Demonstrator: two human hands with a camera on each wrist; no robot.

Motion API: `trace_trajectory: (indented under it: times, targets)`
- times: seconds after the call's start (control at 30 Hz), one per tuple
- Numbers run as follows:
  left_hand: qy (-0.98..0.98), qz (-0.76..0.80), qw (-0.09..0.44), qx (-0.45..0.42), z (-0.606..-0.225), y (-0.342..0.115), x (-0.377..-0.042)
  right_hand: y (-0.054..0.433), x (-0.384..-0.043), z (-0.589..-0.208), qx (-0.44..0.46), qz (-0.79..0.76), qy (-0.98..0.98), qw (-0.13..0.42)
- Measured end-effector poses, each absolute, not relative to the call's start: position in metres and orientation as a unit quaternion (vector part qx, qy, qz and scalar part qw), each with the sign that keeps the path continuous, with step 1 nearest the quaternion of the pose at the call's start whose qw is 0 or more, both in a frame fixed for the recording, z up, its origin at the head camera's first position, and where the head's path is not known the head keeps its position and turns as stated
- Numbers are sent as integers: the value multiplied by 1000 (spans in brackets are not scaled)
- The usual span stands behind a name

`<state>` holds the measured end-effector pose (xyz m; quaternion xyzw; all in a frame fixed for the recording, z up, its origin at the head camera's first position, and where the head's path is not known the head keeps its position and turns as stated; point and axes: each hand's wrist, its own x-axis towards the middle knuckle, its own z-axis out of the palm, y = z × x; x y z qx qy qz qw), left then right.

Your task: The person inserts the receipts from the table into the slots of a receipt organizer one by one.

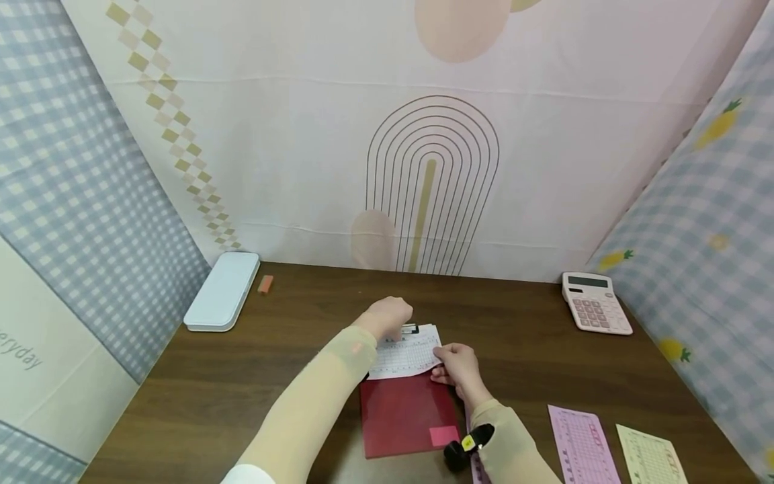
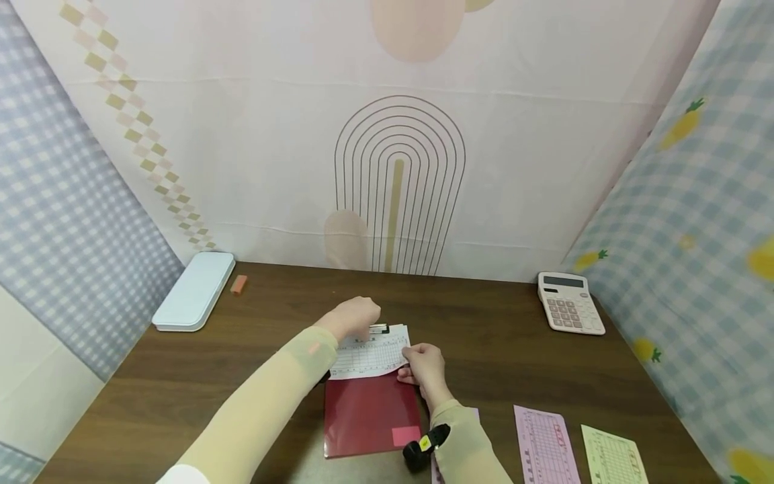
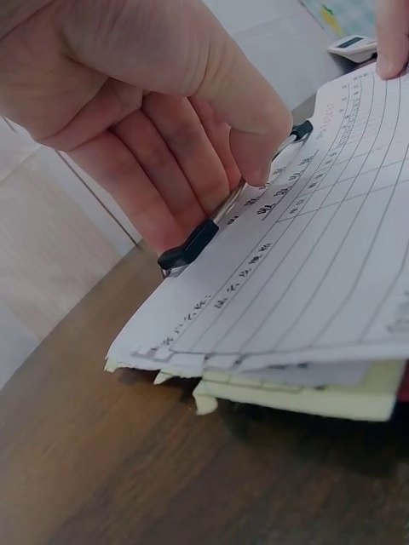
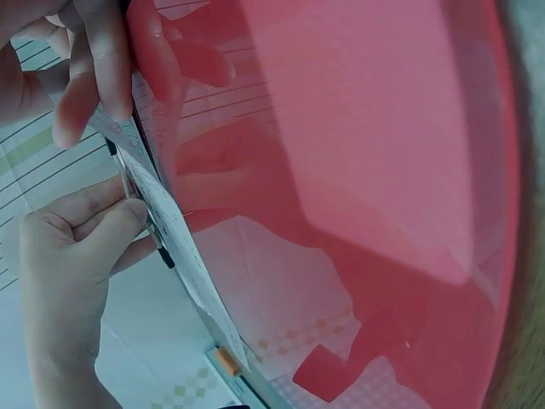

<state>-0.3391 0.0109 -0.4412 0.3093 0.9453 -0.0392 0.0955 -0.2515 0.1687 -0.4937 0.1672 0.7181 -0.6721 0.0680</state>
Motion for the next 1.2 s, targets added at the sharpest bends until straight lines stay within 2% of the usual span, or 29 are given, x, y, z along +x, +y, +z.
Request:
trace_trajectory:
  times: [0.6, 1.2]
  targets:
    - [946, -24, 104, 306, -439, 8, -343, 164, -257, -488, 171, -652, 732, 99]
    - [944, -23, 102, 312, -441, 11, -342, 165, -263, -489, 175, -646, 737, 99]
